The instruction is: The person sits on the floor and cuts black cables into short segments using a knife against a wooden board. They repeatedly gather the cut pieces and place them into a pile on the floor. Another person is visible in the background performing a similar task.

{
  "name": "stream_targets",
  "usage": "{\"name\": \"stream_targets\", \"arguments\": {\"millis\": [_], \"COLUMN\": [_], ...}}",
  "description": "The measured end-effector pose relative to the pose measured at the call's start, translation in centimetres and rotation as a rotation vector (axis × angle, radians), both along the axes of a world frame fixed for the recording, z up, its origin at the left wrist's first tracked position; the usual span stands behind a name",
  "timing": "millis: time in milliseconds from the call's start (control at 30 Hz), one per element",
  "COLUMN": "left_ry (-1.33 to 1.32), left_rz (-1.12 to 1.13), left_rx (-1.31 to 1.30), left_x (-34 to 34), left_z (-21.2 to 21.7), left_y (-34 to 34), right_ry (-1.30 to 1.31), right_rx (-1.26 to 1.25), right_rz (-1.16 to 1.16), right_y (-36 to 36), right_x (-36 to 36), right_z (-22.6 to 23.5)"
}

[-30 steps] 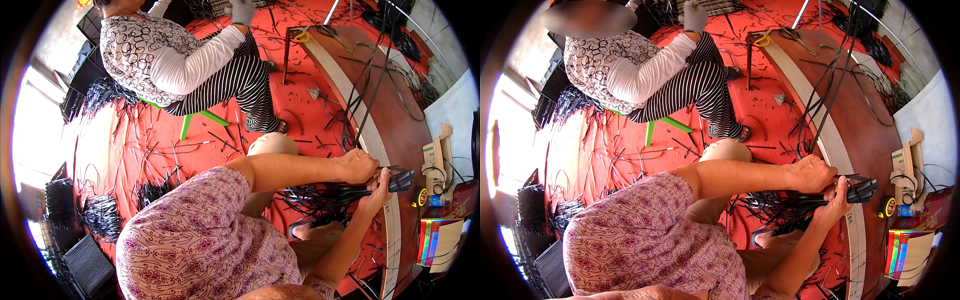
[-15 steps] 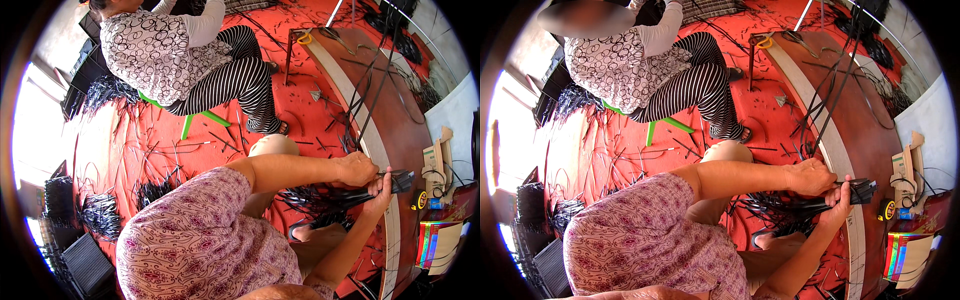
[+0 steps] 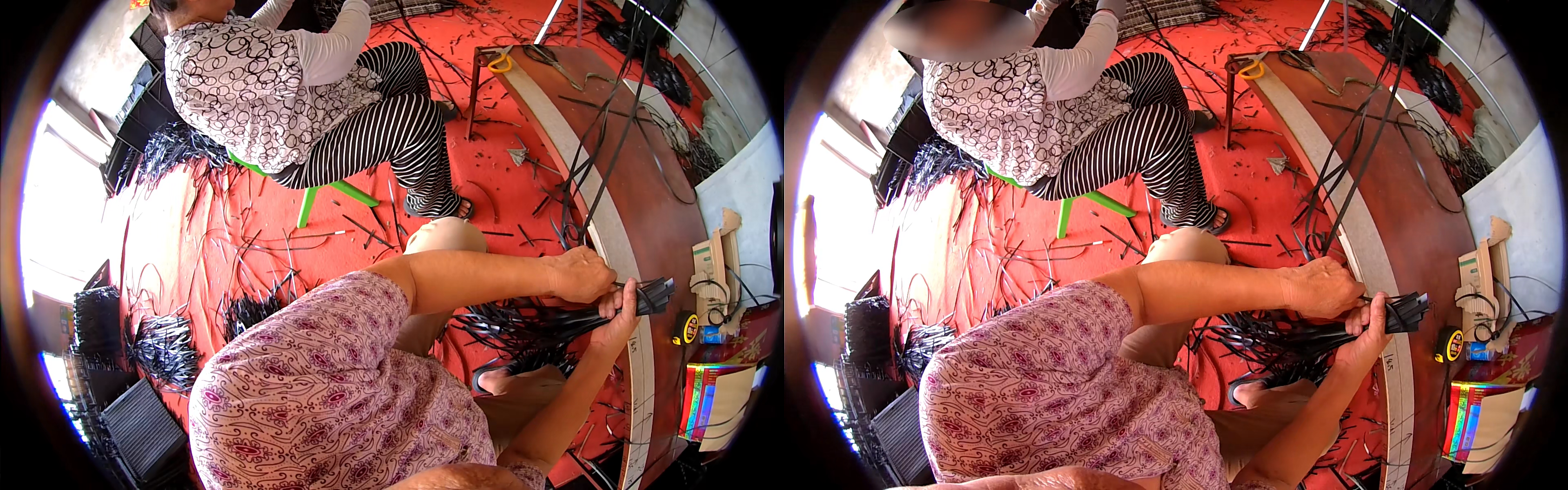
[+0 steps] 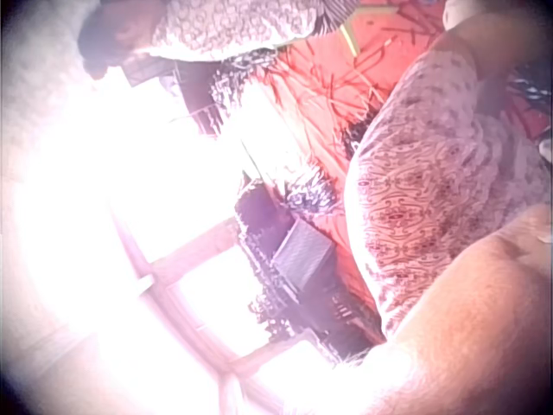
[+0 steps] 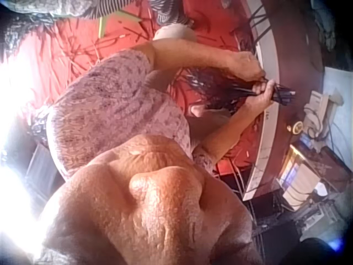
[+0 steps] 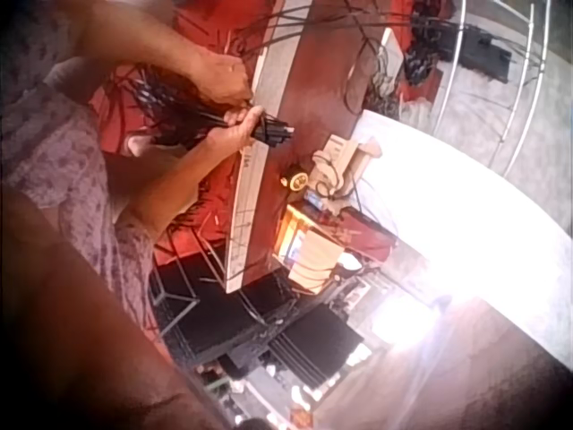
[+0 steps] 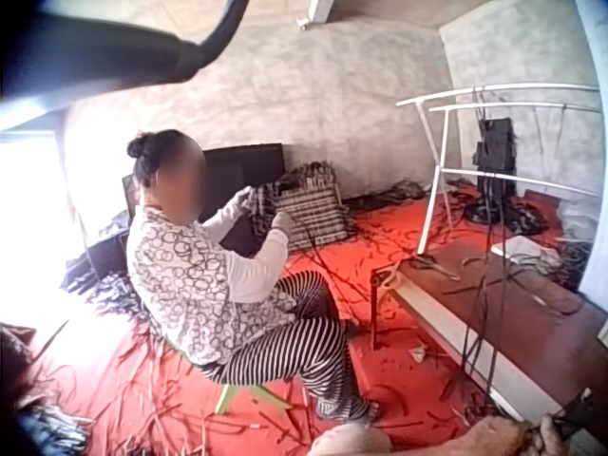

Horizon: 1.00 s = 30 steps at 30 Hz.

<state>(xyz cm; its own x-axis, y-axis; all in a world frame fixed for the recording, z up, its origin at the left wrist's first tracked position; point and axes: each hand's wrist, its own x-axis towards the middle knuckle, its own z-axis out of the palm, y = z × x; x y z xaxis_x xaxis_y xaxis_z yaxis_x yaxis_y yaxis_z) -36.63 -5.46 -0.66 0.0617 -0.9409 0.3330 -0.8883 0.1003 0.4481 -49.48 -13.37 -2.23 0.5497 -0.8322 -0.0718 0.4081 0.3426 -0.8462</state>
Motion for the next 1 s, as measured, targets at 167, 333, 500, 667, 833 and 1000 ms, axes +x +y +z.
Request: {"name": "stream_targets", "arguments": {"millis": [167,333,500,667,833,1000], "left_ry": [0.009,0.006,0.008,0.008,0.007,0.016], "left_rz": [-0.008,-0.011,-0.015,-0.029,-0.016,-0.017], "left_rx": [0.004,0.019,0.029,0.051,0.069,0.067], "left_x": [0.22,0.35,0.46,0.79,0.80,0.81], "left_z": [0.03,0.32,0.30,0.27,0.62,0.58], "left_y": [0.10,0.27,0.37,0.20,0.36,0.54], "right_ry": [0.040,0.019,0.028,0.009,0.027,0.016], "right_rx": [-0.029,-0.013,-0.002,-0.004,0.012,0.018], "right_rz": [-0.006,-0.002,-0.019,-0.003,-0.020,-0.005], "right_y": [-0.12,0.09,0.14,0.14,0.17,0.24], "right_x": [0.01,0.18,0.10,0.05,0.26,0.20], "right_z": [-0.35,-0.14,-0.37,-0.41,-0.41,-0.58]}}
